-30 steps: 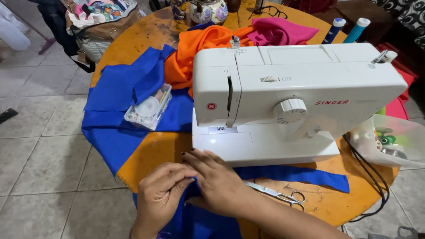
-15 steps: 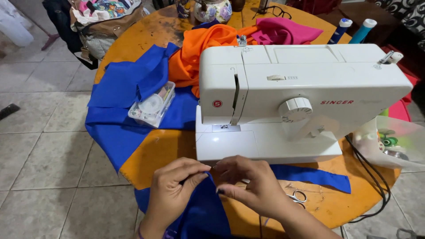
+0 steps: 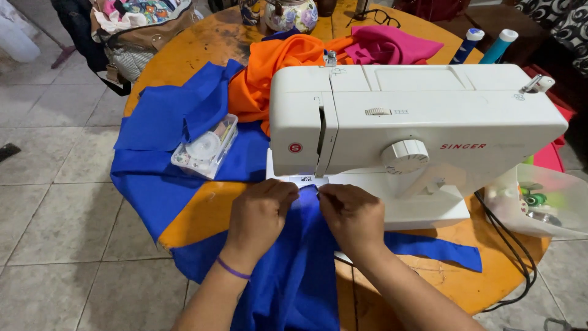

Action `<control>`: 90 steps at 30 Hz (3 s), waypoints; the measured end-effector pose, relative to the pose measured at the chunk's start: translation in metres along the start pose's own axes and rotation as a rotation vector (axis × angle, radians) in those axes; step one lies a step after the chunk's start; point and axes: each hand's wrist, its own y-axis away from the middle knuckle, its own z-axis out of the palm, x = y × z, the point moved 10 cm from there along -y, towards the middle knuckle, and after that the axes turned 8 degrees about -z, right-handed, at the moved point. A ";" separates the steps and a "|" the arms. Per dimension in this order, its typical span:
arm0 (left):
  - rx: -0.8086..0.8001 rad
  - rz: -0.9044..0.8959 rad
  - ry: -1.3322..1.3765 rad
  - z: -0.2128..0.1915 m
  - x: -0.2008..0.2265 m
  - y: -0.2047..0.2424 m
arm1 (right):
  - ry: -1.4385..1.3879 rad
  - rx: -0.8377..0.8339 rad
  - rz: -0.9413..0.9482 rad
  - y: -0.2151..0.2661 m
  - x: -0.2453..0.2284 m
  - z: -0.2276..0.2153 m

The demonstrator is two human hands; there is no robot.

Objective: A person is seen aligning blue fabric on a sewing machine and using scissors to cut the material.

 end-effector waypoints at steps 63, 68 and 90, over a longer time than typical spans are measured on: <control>-0.371 0.301 -0.267 0.061 -0.021 0.017 | -0.102 -0.350 0.206 -0.044 0.103 0.082; -0.359 0.318 -0.295 0.059 -0.017 0.015 | -0.070 -0.352 0.184 -0.043 0.104 0.084; -0.246 0.399 -0.295 0.033 0.007 0.012 | 0.102 -0.357 0.047 -0.044 0.100 0.086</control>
